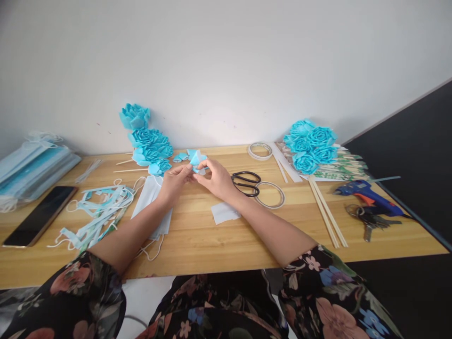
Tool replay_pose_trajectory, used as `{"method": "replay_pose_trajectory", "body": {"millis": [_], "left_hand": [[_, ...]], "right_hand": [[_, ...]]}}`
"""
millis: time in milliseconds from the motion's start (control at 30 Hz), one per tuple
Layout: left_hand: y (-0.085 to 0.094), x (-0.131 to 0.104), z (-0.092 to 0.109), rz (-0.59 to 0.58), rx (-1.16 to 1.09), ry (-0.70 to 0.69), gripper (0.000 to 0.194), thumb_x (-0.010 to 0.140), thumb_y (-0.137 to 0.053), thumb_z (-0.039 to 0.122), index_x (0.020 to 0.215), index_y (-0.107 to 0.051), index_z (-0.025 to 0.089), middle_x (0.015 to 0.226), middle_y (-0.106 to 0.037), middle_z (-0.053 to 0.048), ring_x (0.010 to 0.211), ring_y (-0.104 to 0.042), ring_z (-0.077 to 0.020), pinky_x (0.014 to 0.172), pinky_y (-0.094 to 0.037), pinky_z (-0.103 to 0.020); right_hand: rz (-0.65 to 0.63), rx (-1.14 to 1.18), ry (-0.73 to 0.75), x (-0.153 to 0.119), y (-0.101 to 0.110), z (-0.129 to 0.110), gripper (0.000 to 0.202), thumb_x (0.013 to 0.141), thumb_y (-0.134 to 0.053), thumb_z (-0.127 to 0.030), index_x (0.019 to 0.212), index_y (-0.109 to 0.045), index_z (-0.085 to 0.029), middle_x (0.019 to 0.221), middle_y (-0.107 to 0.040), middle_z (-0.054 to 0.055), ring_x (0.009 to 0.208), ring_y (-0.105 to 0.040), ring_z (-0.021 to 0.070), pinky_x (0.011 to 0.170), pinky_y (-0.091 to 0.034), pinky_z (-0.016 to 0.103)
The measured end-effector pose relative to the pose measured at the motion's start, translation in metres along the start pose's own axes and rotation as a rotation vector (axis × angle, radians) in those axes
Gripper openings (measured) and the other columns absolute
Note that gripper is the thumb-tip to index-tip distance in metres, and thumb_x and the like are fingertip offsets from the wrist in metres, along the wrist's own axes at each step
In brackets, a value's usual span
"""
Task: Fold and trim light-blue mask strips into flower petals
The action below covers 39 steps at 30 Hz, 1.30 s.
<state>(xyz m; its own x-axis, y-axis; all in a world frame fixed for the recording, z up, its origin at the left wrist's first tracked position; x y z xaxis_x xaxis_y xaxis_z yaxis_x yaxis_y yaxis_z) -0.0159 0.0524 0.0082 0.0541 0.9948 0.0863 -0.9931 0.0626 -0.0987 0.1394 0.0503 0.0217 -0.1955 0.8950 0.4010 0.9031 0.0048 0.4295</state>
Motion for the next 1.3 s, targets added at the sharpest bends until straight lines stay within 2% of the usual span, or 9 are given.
{"method": "replay_pose_trajectory", "body": {"millis": [67,200,333,833,1000,1100,1200,1300], "left_hand": [[0.000,0.001,-0.002,-0.021,-0.024,0.014,0.041,0.074,-0.073,0.054,0.073,-0.071,0.013,0.069,-0.068,-0.004,0.062,-0.058,-0.0121,0.063,-0.049,-0.025],[0.000,0.002,-0.006,-0.044,-0.064,0.030,0.037,0.074,-0.074,0.050,0.079,-0.075,0.013,0.077,-0.072,-0.007,0.063,-0.059,-0.0120,0.063,-0.049,-0.025],[0.001,0.002,-0.007,-0.058,-0.033,0.044,0.035,0.075,-0.073,0.048,0.077,-0.076,0.013,0.074,-0.072,-0.008,0.062,-0.058,-0.0123,0.062,-0.048,-0.025],[0.000,0.001,-0.006,-0.120,0.041,0.044,0.036,0.077,-0.070,0.050,0.070,-0.075,0.015,0.074,-0.073,-0.008,0.063,-0.061,-0.0148,0.062,-0.048,-0.027],[-0.002,-0.001,0.001,-0.089,0.098,0.023,0.035,0.076,-0.068,0.048,0.067,-0.073,0.014,0.068,-0.071,-0.007,0.059,-0.058,-0.0129,0.060,-0.047,-0.025],[-0.002,-0.002,0.004,-0.059,0.120,0.007,0.034,0.075,-0.067,0.046,0.065,-0.071,0.014,0.065,-0.069,-0.006,0.057,-0.056,-0.0119,0.059,-0.046,-0.025],[-0.001,-0.002,0.004,-0.038,0.135,-0.009,0.035,0.077,-0.065,0.046,0.064,-0.070,0.014,0.065,-0.068,-0.005,0.056,-0.055,-0.0116,0.059,-0.046,-0.025],[-0.001,0.000,0.002,-0.033,0.150,-0.009,0.034,0.077,-0.064,0.046,0.064,-0.070,0.015,0.064,-0.067,-0.005,0.056,-0.055,-0.0116,0.059,-0.046,-0.024]], "right_hand": [[0.036,0.015,-0.013,0.001,0.001,0.001,0.012,0.082,-0.063,-0.034,0.082,-0.058,-0.023,0.091,-0.069,0.003,0.083,-0.064,0.0187,0.076,-0.051,0.032],[0.081,0.091,-0.041,0.003,0.006,0.002,0.014,0.083,-0.062,-0.036,0.080,-0.059,-0.022,0.087,-0.070,0.002,0.075,-0.063,0.0162,0.073,-0.051,0.030],[0.090,0.105,-0.031,0.003,0.008,0.004,0.015,0.083,-0.063,-0.036,0.081,-0.060,-0.021,0.086,-0.070,0.001,0.073,-0.063,0.0150,0.070,-0.050,0.028],[0.144,0.109,-0.041,0.002,0.011,0.000,0.014,0.081,-0.063,-0.034,0.075,-0.058,-0.022,0.079,-0.068,0.001,0.075,-0.062,0.0166,0.074,-0.050,0.031],[0.136,0.137,-0.032,0.003,0.010,0.001,0.014,0.081,-0.064,-0.032,0.075,-0.058,-0.021,0.078,-0.066,0.001,0.075,-0.061,0.0158,0.076,-0.050,0.030],[0.082,0.240,-0.075,0.004,0.008,0.005,0.016,0.081,-0.066,-0.033,0.090,-0.061,-0.021,0.081,-0.066,0.000,0.076,-0.062,0.0151,0.075,-0.050,0.030],[-0.014,0.372,-0.122,0.006,0.006,0.012,0.044,0.081,-0.067,-0.036,0.122,-0.057,-0.022,0.084,-0.068,0.000,0.077,-0.062,0.0149,0.077,-0.051,0.031],[-0.090,0.441,-0.132,0.007,0.004,0.015,0.055,0.081,-0.069,-0.039,0.131,-0.055,-0.021,0.087,-0.068,0.000,0.081,-0.063,0.0155,0.082,-0.051,0.032]]}}
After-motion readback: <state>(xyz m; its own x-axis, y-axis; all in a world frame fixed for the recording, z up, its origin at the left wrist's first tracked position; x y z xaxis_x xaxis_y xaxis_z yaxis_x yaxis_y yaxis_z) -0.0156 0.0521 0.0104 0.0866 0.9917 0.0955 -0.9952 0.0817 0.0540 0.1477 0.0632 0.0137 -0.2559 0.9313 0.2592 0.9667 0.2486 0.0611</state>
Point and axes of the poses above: each hand's wrist, its own x-axis towards the middle knuckle, its own y-axis out of the back of the hand, z = x × y, the point moved 3 cm from there along x, towards the middle knuckle
